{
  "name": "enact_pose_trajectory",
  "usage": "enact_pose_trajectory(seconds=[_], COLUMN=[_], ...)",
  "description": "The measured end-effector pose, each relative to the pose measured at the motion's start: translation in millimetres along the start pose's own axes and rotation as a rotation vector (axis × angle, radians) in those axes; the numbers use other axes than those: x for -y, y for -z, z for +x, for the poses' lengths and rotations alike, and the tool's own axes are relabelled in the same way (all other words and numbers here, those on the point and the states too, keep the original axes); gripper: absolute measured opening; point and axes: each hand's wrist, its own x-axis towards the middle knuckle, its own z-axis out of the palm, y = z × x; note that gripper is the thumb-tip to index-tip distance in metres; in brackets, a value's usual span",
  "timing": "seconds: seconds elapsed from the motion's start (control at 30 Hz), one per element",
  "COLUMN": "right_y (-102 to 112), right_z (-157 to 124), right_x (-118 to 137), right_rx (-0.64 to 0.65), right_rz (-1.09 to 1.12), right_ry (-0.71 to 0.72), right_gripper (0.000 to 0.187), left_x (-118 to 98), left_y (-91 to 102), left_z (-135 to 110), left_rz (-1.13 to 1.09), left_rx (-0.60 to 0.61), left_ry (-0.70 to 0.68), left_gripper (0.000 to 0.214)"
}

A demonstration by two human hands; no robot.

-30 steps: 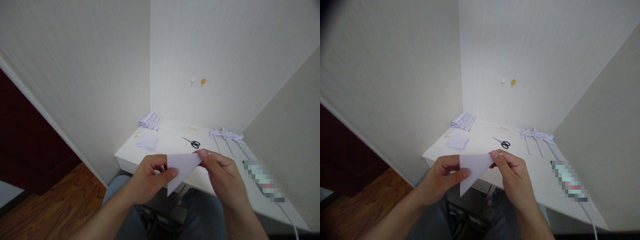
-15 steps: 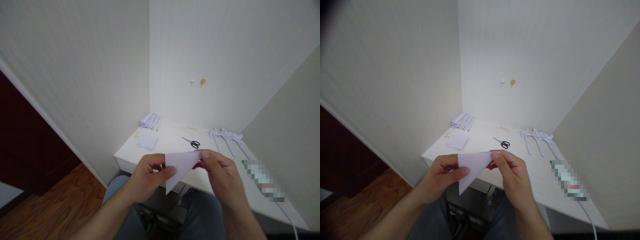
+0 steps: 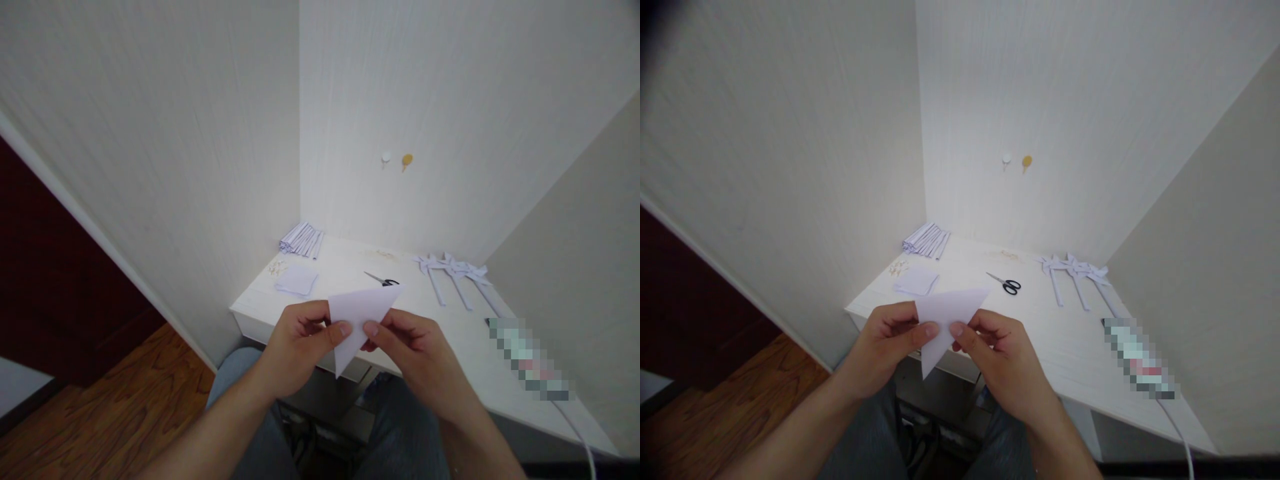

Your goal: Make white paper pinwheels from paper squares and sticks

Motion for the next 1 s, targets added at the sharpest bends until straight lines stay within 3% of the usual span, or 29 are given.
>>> enact_pose_trajectory(seconds=[0.4, 0.8, 1.0], right_y=[-9.0, -19.2, -18.0], right_z=[-1.7, -2.1, -5.5], right_x=[-4.1, -8.1, -11.6], right_rx=[0.210, 0.180, 0.265], right_rz=[0.094, -0.013, -0.073], right_ry=[-0.094, -0.092, -0.071], right_gripper=[0.026, 0.038, 0.042], left_x=[-5.6, 0.2, 3.6], left_y=[3.3, 2.5, 1.7], left_z=[5.2, 7.4, 7.7], left_rz=[0.111, 0.175, 0.180], left_rx=[-0.187, -0.302, -0.344], left_ry=[-0.109, -0.142, -0.153], left_gripper=[0.034, 0.038, 0.038])
